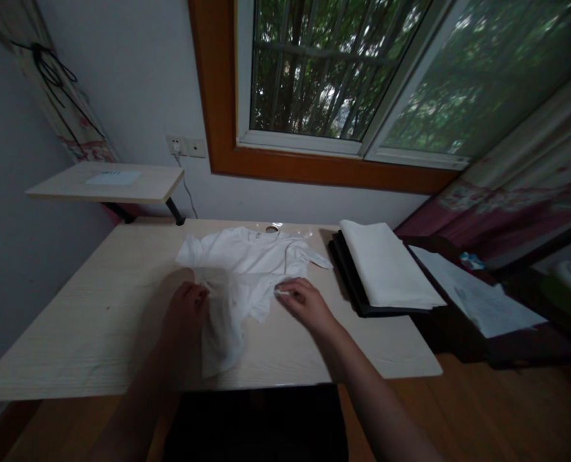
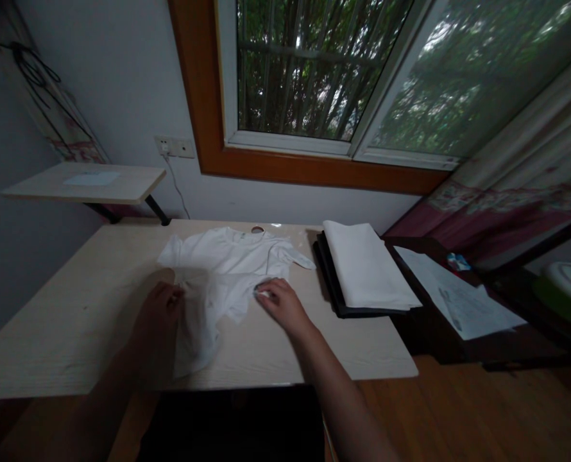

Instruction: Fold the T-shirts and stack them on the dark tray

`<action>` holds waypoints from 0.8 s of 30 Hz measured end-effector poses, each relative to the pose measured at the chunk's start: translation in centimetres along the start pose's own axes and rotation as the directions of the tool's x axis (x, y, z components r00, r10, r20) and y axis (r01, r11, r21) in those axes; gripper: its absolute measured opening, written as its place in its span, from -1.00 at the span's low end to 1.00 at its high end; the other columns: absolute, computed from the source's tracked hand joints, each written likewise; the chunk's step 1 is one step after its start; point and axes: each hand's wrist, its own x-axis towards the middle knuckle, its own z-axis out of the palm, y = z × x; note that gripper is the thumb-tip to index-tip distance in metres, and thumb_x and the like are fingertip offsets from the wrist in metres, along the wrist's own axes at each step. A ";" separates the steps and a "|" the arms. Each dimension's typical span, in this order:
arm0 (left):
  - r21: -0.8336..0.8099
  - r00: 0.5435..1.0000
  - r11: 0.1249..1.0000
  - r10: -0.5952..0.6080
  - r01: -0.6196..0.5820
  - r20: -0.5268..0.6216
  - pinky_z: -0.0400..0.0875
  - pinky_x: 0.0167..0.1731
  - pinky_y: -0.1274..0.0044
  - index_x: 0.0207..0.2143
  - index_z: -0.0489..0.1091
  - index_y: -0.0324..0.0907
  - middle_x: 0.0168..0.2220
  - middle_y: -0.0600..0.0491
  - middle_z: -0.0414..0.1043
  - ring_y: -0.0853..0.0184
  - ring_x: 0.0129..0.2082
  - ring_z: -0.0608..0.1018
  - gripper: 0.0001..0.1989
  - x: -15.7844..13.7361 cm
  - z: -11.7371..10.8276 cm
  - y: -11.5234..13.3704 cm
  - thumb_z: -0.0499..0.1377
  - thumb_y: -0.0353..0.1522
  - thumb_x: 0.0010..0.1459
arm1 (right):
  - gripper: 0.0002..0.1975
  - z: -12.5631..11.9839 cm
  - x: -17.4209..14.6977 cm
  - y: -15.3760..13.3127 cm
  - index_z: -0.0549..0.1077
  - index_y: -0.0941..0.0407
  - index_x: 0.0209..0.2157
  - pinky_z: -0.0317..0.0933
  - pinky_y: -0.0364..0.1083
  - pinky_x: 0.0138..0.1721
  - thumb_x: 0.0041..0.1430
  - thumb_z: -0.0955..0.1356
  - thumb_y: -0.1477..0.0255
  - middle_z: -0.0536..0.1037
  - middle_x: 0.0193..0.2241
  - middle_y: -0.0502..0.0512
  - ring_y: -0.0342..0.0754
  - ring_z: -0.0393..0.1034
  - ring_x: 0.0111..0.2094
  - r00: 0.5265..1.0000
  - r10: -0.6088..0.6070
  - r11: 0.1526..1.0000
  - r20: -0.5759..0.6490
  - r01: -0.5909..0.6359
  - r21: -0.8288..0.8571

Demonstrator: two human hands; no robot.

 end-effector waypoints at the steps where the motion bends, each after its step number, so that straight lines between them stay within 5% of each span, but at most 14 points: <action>1: -0.010 0.997 0.998 0.058 -0.057 0.060 0.40 0.07 0.25 -0.18 0.45 -0.11 -0.14 -0.08 0.44 0.12 -0.03 0.49 -0.85 -0.5 0.2 0.3 0.09 -0.33 0.31 | -0.80 0.3 -0.3 0.0 0.59 0.00 -0.10 0.29 0.06 0.04 0.27 0.45 0.27 0.60 -0.10 0.13 0.07 0.45 -0.04 0.995 -0.061 0.997 0.078 0.064 -0.033; 6: -0.010 0.920 0.958 0.279 -0.287 0.274 0.39 0.11 0.25 -0.01 0.47 -0.04 0.00 -0.03 0.48 0.15 0.03 0.46 -0.72 -2.9 1.0 2.3 0.28 -0.25 0.22 | -0.48 2.1 -1.7 0.2 0.50 -0.03 0.15 0.27 0.15 0.11 0.17 0.54 0.28 0.50 0.09 0.21 0.18 0.33 0.10 0.974 -0.143 0.929 0.176 0.193 -0.317; 11: 0.048 0.893 0.946 0.286 -0.321 0.349 0.36 0.15 0.20 0.08 0.44 -0.06 0.06 -0.06 0.45 0.08 0.09 0.43 -0.51 -3.8 1.8 2.9 0.38 -0.27 0.09 | -0.86 3.2 -1.4 -0.4 0.59 -0.01 -0.11 0.27 0.13 0.03 0.31 0.42 0.42 0.54 -0.05 0.16 0.13 0.38 -0.02 0.974 -0.134 0.893 0.183 0.199 -0.403; 15: 0.060 0.908 0.955 0.254 -0.289 0.333 0.36 0.15 0.24 -0.01 0.47 -0.11 -0.03 -0.05 0.51 0.13 0.04 0.48 -0.71 -3.5 2.0 1.8 0.21 -0.40 0.21 | -0.94 2.7 -1.0 -0.9 0.51 0.03 -0.19 0.23 0.12 0.11 0.37 0.36 0.42 0.54 0.03 0.16 0.09 0.38 0.05 0.981 -0.146 0.968 0.128 0.169 -0.186; 18: 0.010 0.934 0.977 0.200 -0.212 0.298 0.42 0.08 0.28 -0.07 0.50 -0.11 -0.07 -0.05 0.54 0.16 -0.02 0.53 -0.78 -3.1 1.4 0.7 0.13 -0.39 0.28 | -0.89 1.8 -1.0 -1.1 0.44 0.02 -0.17 0.22 0.10 0.13 0.43 0.29 0.34 0.56 0.01 0.14 0.04 0.40 0.05 0.999 -0.044 0.997 0.014 0.043 0.061; 24: -0.184 0.985 0.980 0.100 -0.073 0.144 0.47 -0.09 0.42 -0.21 0.50 -0.12 -0.21 -0.01 0.51 0.24 -0.16 0.56 -0.79 -2.1 -1.8 -0.5 0.10 -0.25 0.32 | -0.76 -1.9 -1.2 -1.8 0.38 -0.01 -0.23 0.28 0.02 0.00 0.35 0.33 0.12 0.55 0.01 0.14 0.05 0.43 0.01 0.955 0.245 0.895 -0.169 -0.156 0.418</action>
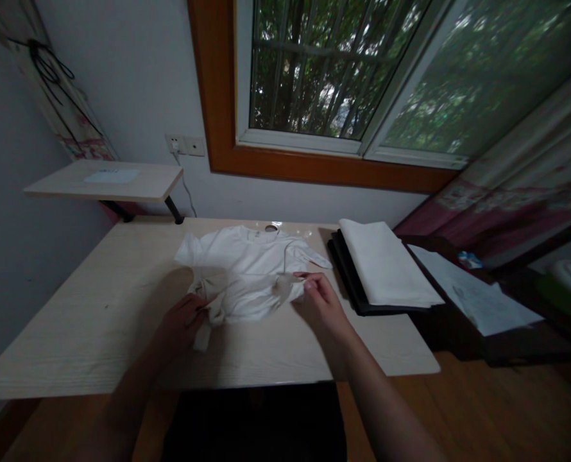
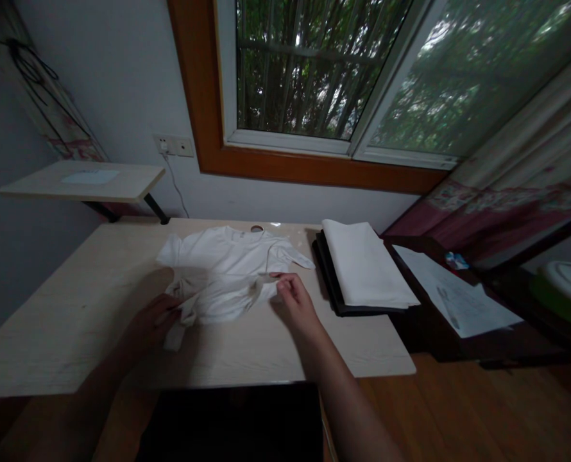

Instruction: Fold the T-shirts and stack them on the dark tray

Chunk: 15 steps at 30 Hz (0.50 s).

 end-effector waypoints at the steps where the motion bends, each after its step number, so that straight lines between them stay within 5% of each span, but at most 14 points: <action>1: -0.031 1.000 1.000 -0.006 0.006 -0.003 0.46 -0.14 0.45 -0.24 0.49 -0.12 -0.24 0.01 0.50 0.26 -0.19 0.55 -0.80 0.0 -0.7 0.0 0.10 -0.25 0.31 | -0.74 -0.7 0.1 -0.5 0.37 -0.01 -0.24 0.29 0.01 -0.05 0.32 0.36 0.09 0.58 -0.07 0.13 0.05 0.45 -0.05 1.000 0.026 0.998 0.003 -0.026 0.055; 5: -0.210 0.995 0.978 0.036 -0.016 0.092 0.42 -0.28 0.51 -0.39 0.45 -0.15 -0.36 0.06 0.44 0.29 -0.30 0.51 -0.75 -0.7 -3.6 -0.3 0.14 -0.19 0.25 | -0.64 -3.7 -0.1 -1.9 0.36 0.01 -0.30 0.19 -0.11 -0.41 0.14 0.47 0.05 0.47 -0.46 -0.02 -0.06 0.36 -0.45 0.991 0.130 0.959 0.043 -0.136 0.248; 8: -0.378 0.949 0.924 0.072 0.052 0.306 0.41 -0.37 0.52 -0.42 0.48 -0.17 -0.42 0.04 0.46 0.30 -0.39 0.50 -0.66 -1.5 -5.0 -0.6 0.16 -0.11 0.24 | -0.66 -5.4 -0.6 -2.6 0.41 0.04 -0.32 0.04 -0.15 -0.53 0.12 0.49 0.10 0.36 -0.59 -0.09 -0.14 0.20 -0.60 0.950 0.222 0.923 0.221 -0.278 0.265; 12: -0.441 0.848 0.857 0.009 0.266 0.530 0.37 -0.53 0.57 -0.17 0.55 -0.17 -0.41 0.03 0.51 0.34 -0.48 0.51 -0.63 -1.6 -5.4 -0.1 0.07 -0.11 0.34 | -0.68 -5.7 -0.3 -2.6 0.48 0.07 -0.24 0.19 -0.10 -0.46 0.28 0.38 0.08 0.46 -0.59 -0.03 -0.08 0.32 -0.57 0.894 0.261 0.934 0.363 -0.329 0.139; 15: -0.332 0.899 0.929 0.000 0.161 0.437 0.51 -0.28 0.49 -0.13 0.55 -0.13 -0.26 0.00 0.57 0.30 -0.30 0.59 -0.68 -0.5 -4.3 0.3 0.08 -0.15 0.35 | -0.69 -4.3 0.3 -1.9 0.53 0.09 -0.26 0.31 -0.04 -0.21 0.33 0.36 0.12 0.59 -0.41 0.08 -0.02 0.47 -0.33 0.939 0.212 0.976 0.271 -0.218 -0.007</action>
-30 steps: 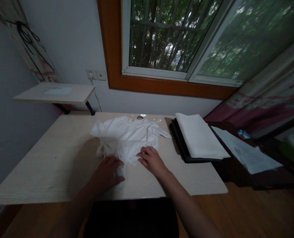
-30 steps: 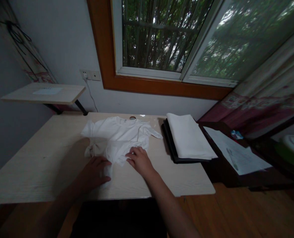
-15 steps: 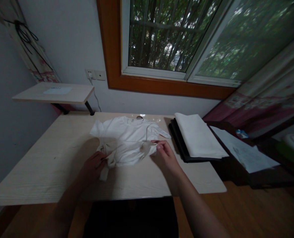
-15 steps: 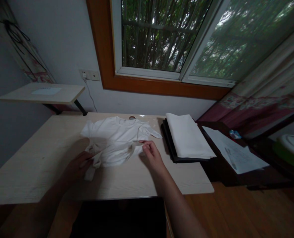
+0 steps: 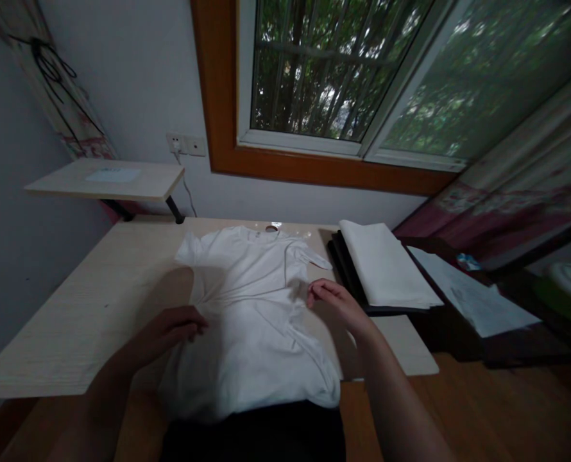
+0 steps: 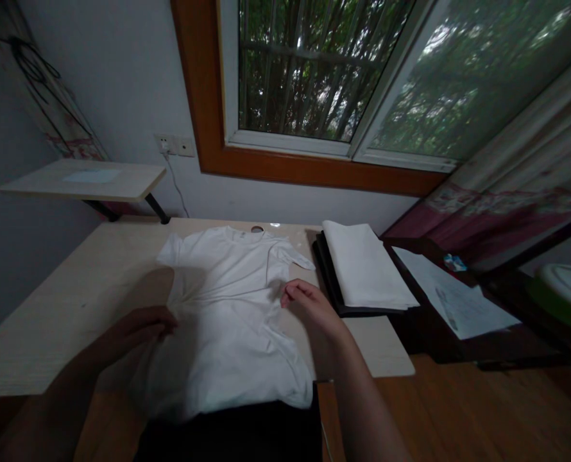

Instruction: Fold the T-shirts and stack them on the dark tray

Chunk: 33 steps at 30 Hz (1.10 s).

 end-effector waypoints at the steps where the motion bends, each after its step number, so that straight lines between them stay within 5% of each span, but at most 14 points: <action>1: 0.103 0.998 0.995 0.022 -0.016 -0.059 0.52 -0.16 0.45 -0.13 0.55 -0.11 -0.20 -0.01 0.58 0.27 -0.21 0.60 -0.70 0.7 0.3 -0.2 0.08 -0.18 0.36 | -0.69 0.5 0.4 0.3 0.55 0.09 -0.26 0.32 -0.03 -0.14 0.33 0.35 0.13 0.61 -0.35 0.10 0.00 0.48 -0.27 0.999 -0.022 0.997 -0.026 0.020 -0.077; 6: 0.528 0.956 0.848 0.183 -0.036 -0.228 0.38 0.20 0.26 0.04 0.52 -0.07 0.06 -0.05 0.54 0.18 0.11 0.52 -0.69 3.6 2.3 -3.1 0.08 -0.26 0.35 | -0.76 2.7 1.9 2.6 0.60 0.06 -0.11 0.30 0.05 0.08 0.35 0.34 0.26 0.60 -0.06 0.18 0.05 0.47 -0.01 0.980 -0.186 0.889 0.075 0.201 -0.411; 9: 0.615 0.959 0.787 0.205 -0.043 -0.195 0.38 0.19 0.25 0.05 0.51 -0.09 0.07 -0.06 0.54 0.18 0.10 0.51 -0.68 4.2 3.0 -4.0 0.06 -0.29 0.37 | -0.75 3.2 2.0 3.7 0.59 0.05 -0.03 0.27 0.07 0.15 0.34 0.34 0.34 0.58 -0.01 0.20 0.07 0.45 0.05 0.958 -0.242 0.796 0.151 0.285 -0.534; 12: 0.644 0.967 0.765 0.180 -0.023 -0.179 0.40 0.12 0.29 -0.03 0.54 -0.09 -0.02 -0.05 0.57 0.19 0.02 0.54 -0.71 3.9 2.9 -3.4 0.04 -0.29 0.38 | -0.71 2.8 1.6 3.8 0.56 0.06 0.03 0.31 0.02 0.09 0.36 0.31 0.38 0.57 -0.02 0.21 0.05 0.48 0.00 0.973 -0.197 0.725 0.120 0.227 -0.650; 18: 0.598 0.976 0.777 -0.097 0.197 -0.196 0.35 -0.36 0.44 -0.58 0.44 -0.10 -0.54 0.01 0.47 0.25 -0.49 0.53 -0.53 2.6 1.8 -1.2 0.05 -0.12 0.33 | -0.72 1.5 0.7 2.6 0.61 0.03 -0.24 0.28 -0.07 -0.16 0.41 0.27 0.29 0.63 -0.25 0.16 0.05 0.52 -0.21 0.999 -0.042 0.591 0.002 0.026 -0.807; 22: 0.433 0.928 0.842 -0.372 0.323 0.031 0.23 -0.53 0.50 -0.62 0.41 -0.11 -0.65 0.04 0.43 0.31 -0.65 0.46 -0.44 1.8 1.6 -0.8 0.01 0.02 0.29 | -0.79 1.2 0.3 2.9 0.59 0.01 -0.21 0.22 -0.11 -0.28 0.36 0.31 0.31 0.64 -0.35 0.07 0.01 0.50 -0.32 0.999 0.009 0.687 0.051 0.031 -0.726; 24: 0.370 0.905 0.868 -0.403 0.330 0.138 0.23 -0.55 0.52 -0.53 0.44 -0.11 -0.59 0.05 0.49 0.31 -0.64 0.48 -0.48 1.7 1.6 -0.6 -0.01 0.01 0.31 | -0.81 1.4 0.1 3.3 0.57 0.04 -0.28 0.18 -0.13 -0.34 0.32 0.32 0.33 0.60 -0.43 0.01 -0.03 0.45 -0.40 0.989 0.026 0.746 0.144 0.077 -0.662; 28: 0.519 0.991 0.845 -0.130 0.129 -0.035 0.44 -0.26 0.44 -0.33 0.52 -0.12 -0.33 -0.01 0.61 0.23 -0.31 0.62 -0.63 3.1 1.7 -0.6 -0.01 -0.18 0.35 | -0.71 2.4 0.2 3.6 0.47 0.10 -0.52 0.07 -0.15 -0.42 0.28 0.37 0.30 0.45 -0.57 -0.06 -0.12 0.30 -0.50 0.936 0.035 0.795 0.349 0.185 -0.578; 33: 0.671 0.953 0.742 0.207 -0.006 -0.221 0.26 0.30 0.23 0.16 0.44 -0.14 0.23 -0.10 0.43 0.15 0.28 0.40 -0.59 5.6 2.6 -3.5 -0.01 -0.24 0.39 | -0.60 4.0 0.8 2.9 0.40 0.11 -0.57 0.00 -0.16 -0.46 0.30 0.38 0.19 0.31 -0.62 -0.11 -0.17 0.17 -0.54 0.906 0.036 0.818 0.421 0.216 -0.534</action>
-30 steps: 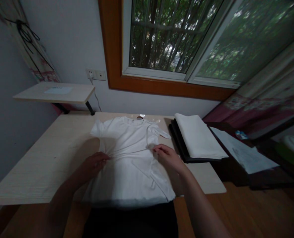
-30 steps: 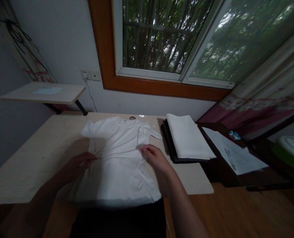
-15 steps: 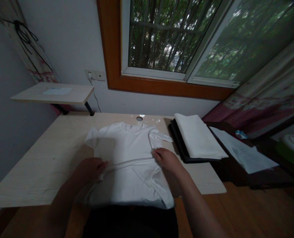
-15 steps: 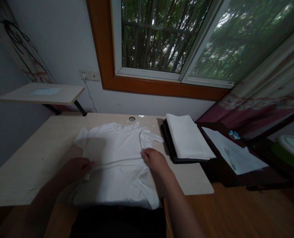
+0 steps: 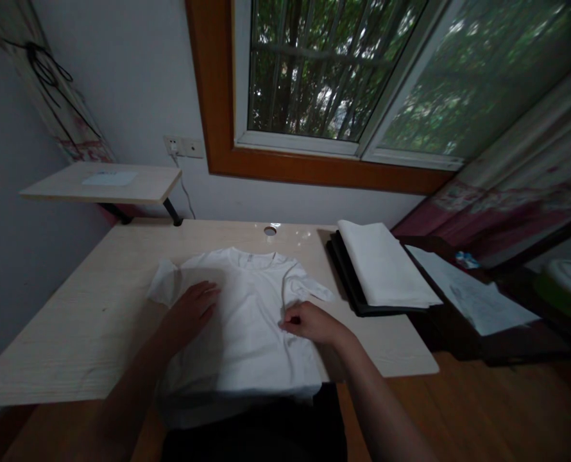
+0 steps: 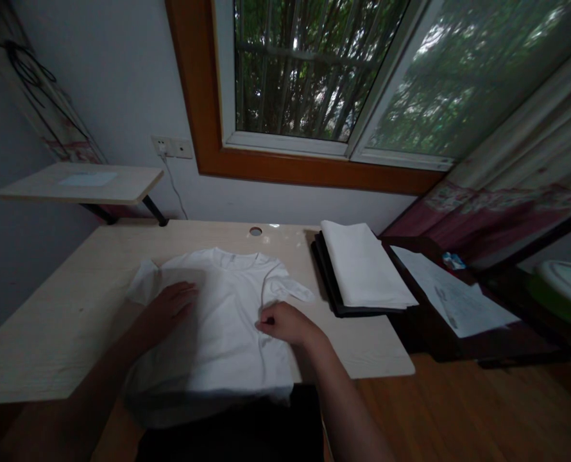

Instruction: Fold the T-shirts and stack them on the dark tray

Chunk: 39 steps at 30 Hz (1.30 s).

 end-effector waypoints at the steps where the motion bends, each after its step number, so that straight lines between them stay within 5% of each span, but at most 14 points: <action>1: 0.042 1.000 0.999 -0.008 0.009 -0.024 0.23 0.32 0.20 0.21 0.40 -0.15 0.28 -0.11 0.38 0.12 0.33 0.34 -0.56 0.1 0.8 -0.4 0.00 -0.22 0.39 | -0.57 0.1 0.2 -0.3 0.39 0.11 -0.57 0.00 -0.15 -0.46 0.31 0.37 0.17 0.31 -0.62 -0.10 -0.17 0.16 -0.54 1.000 -0.011 1.000 0.000 0.011 0.000; 5: 0.195 0.993 0.977 -0.066 0.084 -0.100 0.09 0.36 0.04 0.29 0.31 -0.17 0.37 -0.17 0.24 -0.02 0.43 0.18 -0.48 -0.4 2.8 -2.0 0.00 -0.15 0.41 | -0.55 0.1 0.5 -0.5 0.40 0.11 -0.57 0.02 -0.15 -0.45 0.37 0.31 0.17 0.33 -0.62 -0.08 -0.15 0.16 -0.53 0.999 -0.019 1.000 -0.043 0.019 -0.003; 8: 0.248 0.989 0.963 -0.077 0.106 -0.125 0.07 0.35 -0.02 0.32 0.28 -0.16 0.40 -0.18 0.20 -0.04 0.44 0.15 -0.46 -1.1 2.8 -3.3 -0.04 -0.14 0.42 | -0.67 -0.2 0.4 0.4 0.49 0.10 -0.44 0.11 -0.14 -0.40 0.37 0.30 0.24 0.46 -0.52 -0.05 -0.11 0.29 -0.46 0.977 0.037 0.999 -0.208 -0.032 0.030; 13: 0.279 0.989 0.954 -0.082 0.114 -0.124 0.06 0.36 0.00 0.33 0.27 -0.13 0.41 -0.14 0.18 -0.01 0.44 0.15 -0.45 -2.7 1.7 -6.2 -0.04 -0.12 0.41 | -0.75 -0.9 0.2 3.1 0.57 0.08 -0.12 0.33 -0.02 -0.12 0.32 0.34 0.26 0.57 -0.26 0.09 0.02 0.46 -0.22 0.871 0.127 0.991 -0.474 -0.088 0.105; 17: 0.309 0.991 0.944 -0.087 0.115 -0.104 0.01 0.37 -0.02 0.37 0.21 -0.11 0.43 -0.12 0.14 0.00 0.46 0.11 -0.42 -4.1 0.8 -8.4 -0.06 -0.11 0.41 | -0.67 -0.7 0.5 4.7 0.54 0.05 0.02 0.26 0.10 0.18 0.25 0.37 0.29 0.46 0.03 0.19 0.10 0.39 0.09 0.798 0.076 0.995 -0.597 -0.097 -0.004; 21: 0.332 0.991 0.935 -0.097 0.122 -0.091 0.02 0.35 -0.05 0.38 0.19 -0.12 0.44 -0.12 0.12 -0.03 0.45 0.12 -0.41 -4.9 0.0 -9.7 -0.07 -0.10 0.41 | -0.49 -0.4 1.1 5.3 0.39 0.02 0.24 0.27 0.11 0.19 0.26 0.35 0.34 0.39 0.12 0.21 0.12 0.38 0.11 0.768 0.124 0.967 -0.628 -0.235 -0.097; 27: 0.336 0.990 0.933 -0.104 0.130 -0.093 0.03 0.34 -0.05 0.37 0.21 -0.08 0.43 -0.12 0.14 -0.02 0.45 0.14 -0.42 -5.0 -0.7 -9.9 -0.07 -0.09 0.40 | -0.58 -1.5 2.1 5.5 0.49 -0.04 0.17 0.24 0.22 0.06 0.30 0.35 0.30 0.43 0.18 0.24 0.29 0.32 0.07 0.704 0.189 0.811 -0.685 -0.505 -0.296; 35: 0.341 0.987 0.928 -0.122 0.150 -0.103 0.04 0.34 -0.05 0.37 0.21 -0.04 0.43 -0.09 0.13 -0.03 0.44 0.14 -0.43 -4.9 -0.4 -9.8 -0.05 -0.09 0.40 | -0.39 -1.7 4.2 5.9 0.38 0.01 0.25 0.16 0.28 0.07 0.20 0.44 0.18 0.38 0.24 0.30 0.40 0.18 0.16 0.654 0.251 0.796 -0.714 -0.559 -0.231; 39: 0.351 0.989 0.926 -0.109 0.137 -0.099 0.04 0.33 -0.07 0.37 0.21 -0.08 0.43 -0.11 0.12 -0.05 0.44 0.15 -0.42 -4.9 -0.3 -9.9 -0.06 -0.08 0.40 | -0.31 -0.8 5.9 5.2 0.36 0.03 0.26 0.15 0.21 0.12 0.13 0.48 0.18 0.53 0.04 0.24 0.28 0.28 0.10 0.674 0.277 0.873 -0.685 -0.475 -0.114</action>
